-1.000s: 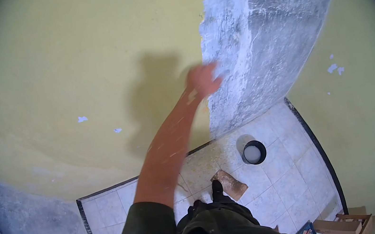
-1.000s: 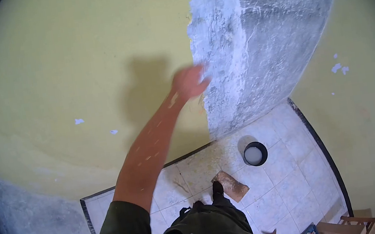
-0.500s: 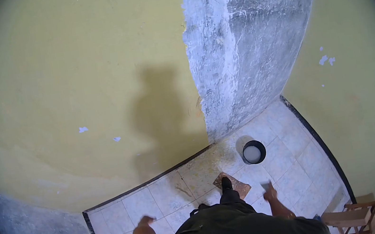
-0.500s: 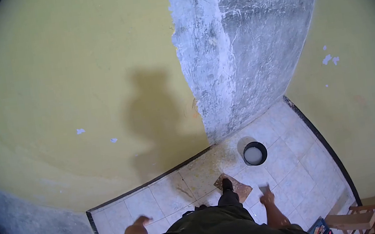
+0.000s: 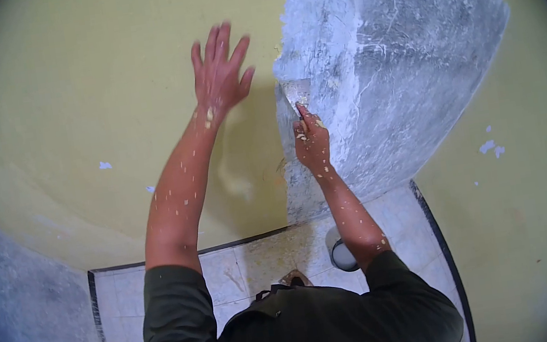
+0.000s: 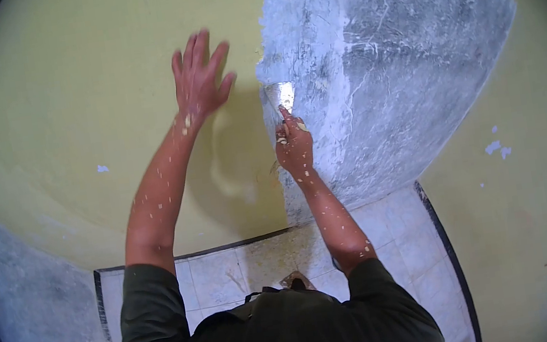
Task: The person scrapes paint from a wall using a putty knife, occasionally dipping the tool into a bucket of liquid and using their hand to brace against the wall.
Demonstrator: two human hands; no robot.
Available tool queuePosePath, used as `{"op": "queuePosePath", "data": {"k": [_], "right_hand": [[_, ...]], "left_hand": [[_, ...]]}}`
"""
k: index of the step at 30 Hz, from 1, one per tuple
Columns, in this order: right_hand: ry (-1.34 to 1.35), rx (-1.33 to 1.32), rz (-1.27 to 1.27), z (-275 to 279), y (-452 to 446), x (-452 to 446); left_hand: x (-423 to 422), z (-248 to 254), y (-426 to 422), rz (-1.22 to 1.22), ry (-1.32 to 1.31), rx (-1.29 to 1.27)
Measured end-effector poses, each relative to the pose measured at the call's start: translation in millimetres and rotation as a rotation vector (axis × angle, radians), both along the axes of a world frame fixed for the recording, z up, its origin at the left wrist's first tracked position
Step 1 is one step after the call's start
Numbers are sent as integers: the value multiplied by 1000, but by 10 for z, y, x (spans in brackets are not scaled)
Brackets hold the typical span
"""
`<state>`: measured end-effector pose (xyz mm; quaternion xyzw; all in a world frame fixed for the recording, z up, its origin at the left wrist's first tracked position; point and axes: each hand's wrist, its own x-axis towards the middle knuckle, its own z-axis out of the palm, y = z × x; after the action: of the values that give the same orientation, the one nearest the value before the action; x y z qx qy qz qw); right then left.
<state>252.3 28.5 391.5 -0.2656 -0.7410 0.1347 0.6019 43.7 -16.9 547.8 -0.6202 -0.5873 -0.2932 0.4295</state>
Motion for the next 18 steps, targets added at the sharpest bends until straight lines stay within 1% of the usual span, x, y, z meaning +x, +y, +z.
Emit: {"op": "queuePosePath", "data": {"k": [1, 2, 4, 5, 8, 9, 10, 15, 16, 17, 18], "right_hand": [[20, -57, 28, 3, -2, -52], [8, -57, 40, 25, -25, -87], [-19, -179, -6, 58, -58, -126], [10, -52, -13, 24, -23, -147], [65, -75, -6, -74, -28, -143], [69, 106, -72, -139, 90, -199], [65, 110, -75, -170, 166, -219], [-2, -136, -83, 158, 36, -306], [-10, -138, -89, -30, 91, -313], [84, -183, -51, -349, 190, -333], [178, -224, -11, -523, 237, -364]], "left_hand": [[13, 141, 130, 14, 28, 33], [25, 245, 219, 27, 17, 33], [14, 361, 362, 99, 94, 65], [-22, 331, 412, 105, 91, 66], [-96, 231, 511, 54, 104, 125], [-95, 212, 524, 71, 105, 131], [-102, 205, 548, 86, 103, 135], [-123, 156, 553, 58, 101, 185], [-143, 175, 568, 62, 122, 198], [-155, 186, 577, 55, 124, 200], [-156, 183, 572, 36, 109, 203]]}}
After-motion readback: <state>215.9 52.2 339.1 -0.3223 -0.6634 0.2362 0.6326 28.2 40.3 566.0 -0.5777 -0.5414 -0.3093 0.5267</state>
